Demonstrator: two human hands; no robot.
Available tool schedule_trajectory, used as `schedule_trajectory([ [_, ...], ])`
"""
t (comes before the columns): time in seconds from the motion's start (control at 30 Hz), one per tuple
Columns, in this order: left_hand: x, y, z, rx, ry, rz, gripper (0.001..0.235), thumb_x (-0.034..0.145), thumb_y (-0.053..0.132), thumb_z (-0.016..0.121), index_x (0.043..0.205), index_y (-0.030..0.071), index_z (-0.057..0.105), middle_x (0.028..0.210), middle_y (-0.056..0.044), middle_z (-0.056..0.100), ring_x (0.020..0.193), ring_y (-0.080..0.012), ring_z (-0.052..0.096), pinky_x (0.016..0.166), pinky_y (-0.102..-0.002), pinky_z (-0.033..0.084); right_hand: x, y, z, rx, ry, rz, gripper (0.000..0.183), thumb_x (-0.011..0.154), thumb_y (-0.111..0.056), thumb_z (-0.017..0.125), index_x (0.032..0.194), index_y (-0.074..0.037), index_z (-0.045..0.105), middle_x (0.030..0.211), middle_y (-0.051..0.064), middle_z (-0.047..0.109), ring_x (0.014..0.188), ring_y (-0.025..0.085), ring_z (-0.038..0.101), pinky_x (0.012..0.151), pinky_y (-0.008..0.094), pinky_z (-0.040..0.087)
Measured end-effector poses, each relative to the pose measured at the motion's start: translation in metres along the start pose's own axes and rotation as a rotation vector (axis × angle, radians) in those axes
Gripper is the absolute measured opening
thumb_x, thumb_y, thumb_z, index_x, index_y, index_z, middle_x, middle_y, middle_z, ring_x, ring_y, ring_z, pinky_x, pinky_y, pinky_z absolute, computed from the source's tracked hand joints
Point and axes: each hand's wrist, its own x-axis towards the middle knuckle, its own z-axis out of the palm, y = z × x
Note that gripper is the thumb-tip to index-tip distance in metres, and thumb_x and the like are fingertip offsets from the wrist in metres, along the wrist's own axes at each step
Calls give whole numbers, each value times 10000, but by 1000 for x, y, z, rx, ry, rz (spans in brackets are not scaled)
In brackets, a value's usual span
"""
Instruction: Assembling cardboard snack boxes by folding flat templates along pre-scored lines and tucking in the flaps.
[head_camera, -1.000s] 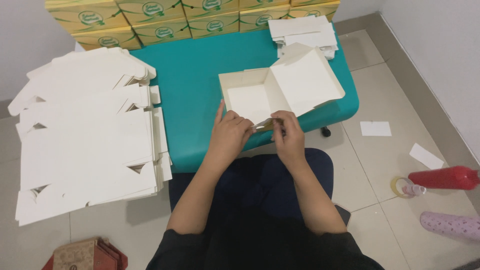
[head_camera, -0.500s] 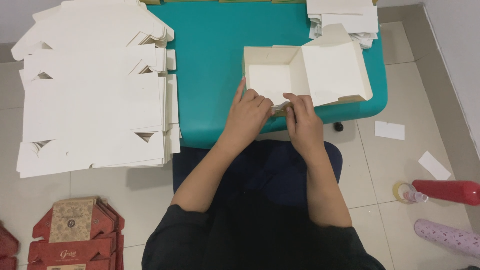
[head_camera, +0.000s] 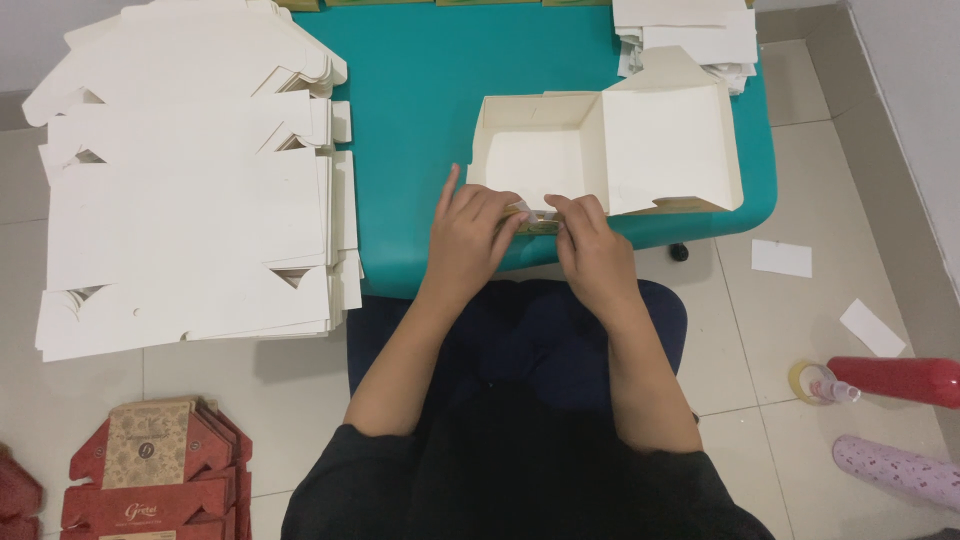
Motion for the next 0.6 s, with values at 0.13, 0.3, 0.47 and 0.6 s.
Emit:
schedule_trajectory([
  [0.13,-3,-3,5,-25,67,-73,190,898,274,667,976,101,665,822,-32,679,898,-191,615,1114,-539,277,1,0,0,12,2,-5,296,948,-55,482,1217,-127,580,921,19,543,756,271,675,621,429,573],
  [0.3,2,3,9,43,37,27,171,933,284,594,1007,132,619,868,-19,653,934,-196,597,1128,-590,195,1,-1,-1,14,-8,-13,302,939,-30,488,1215,-112,581,917,27,530,777,279,670,648,431,567],
  [0.47,7,9,17,-62,-3,77,111,945,221,526,969,115,548,893,-50,596,933,-229,577,1114,-578,255,-1,-1,0,-4,4,-27,289,944,-32,498,1208,-116,578,926,22,527,790,277,665,648,431,563],
  [0.6,8,7,20,59,-30,175,63,923,152,563,893,108,529,866,-51,564,915,-238,567,1093,-586,289,-2,1,1,12,1,-14,262,949,-42,502,1193,-105,573,929,31,528,798,284,663,652,436,561],
])
